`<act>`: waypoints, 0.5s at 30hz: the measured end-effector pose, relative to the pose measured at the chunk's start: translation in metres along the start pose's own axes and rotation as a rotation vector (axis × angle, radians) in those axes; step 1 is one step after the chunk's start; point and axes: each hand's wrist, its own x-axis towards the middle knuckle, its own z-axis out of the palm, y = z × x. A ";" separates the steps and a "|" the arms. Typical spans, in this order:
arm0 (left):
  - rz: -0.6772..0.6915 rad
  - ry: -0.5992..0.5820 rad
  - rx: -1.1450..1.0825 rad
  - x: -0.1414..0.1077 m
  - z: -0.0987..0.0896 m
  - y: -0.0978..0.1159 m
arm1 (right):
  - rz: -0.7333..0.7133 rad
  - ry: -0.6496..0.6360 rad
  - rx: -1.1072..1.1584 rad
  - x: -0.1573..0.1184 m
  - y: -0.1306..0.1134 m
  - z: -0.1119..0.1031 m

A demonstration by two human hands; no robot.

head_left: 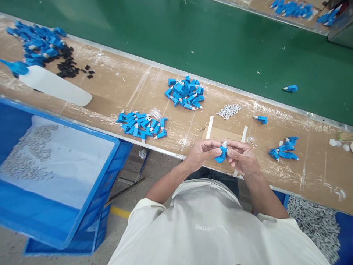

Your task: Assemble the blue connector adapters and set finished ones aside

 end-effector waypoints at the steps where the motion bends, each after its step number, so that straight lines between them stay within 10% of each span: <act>1: 0.000 -0.003 0.003 -0.001 0.001 0.000 | 0.002 0.003 0.013 -0.001 0.001 0.000; 15: 0.020 -0.014 0.079 -0.006 -0.002 -0.001 | 0.019 -0.041 0.055 0.002 0.008 -0.005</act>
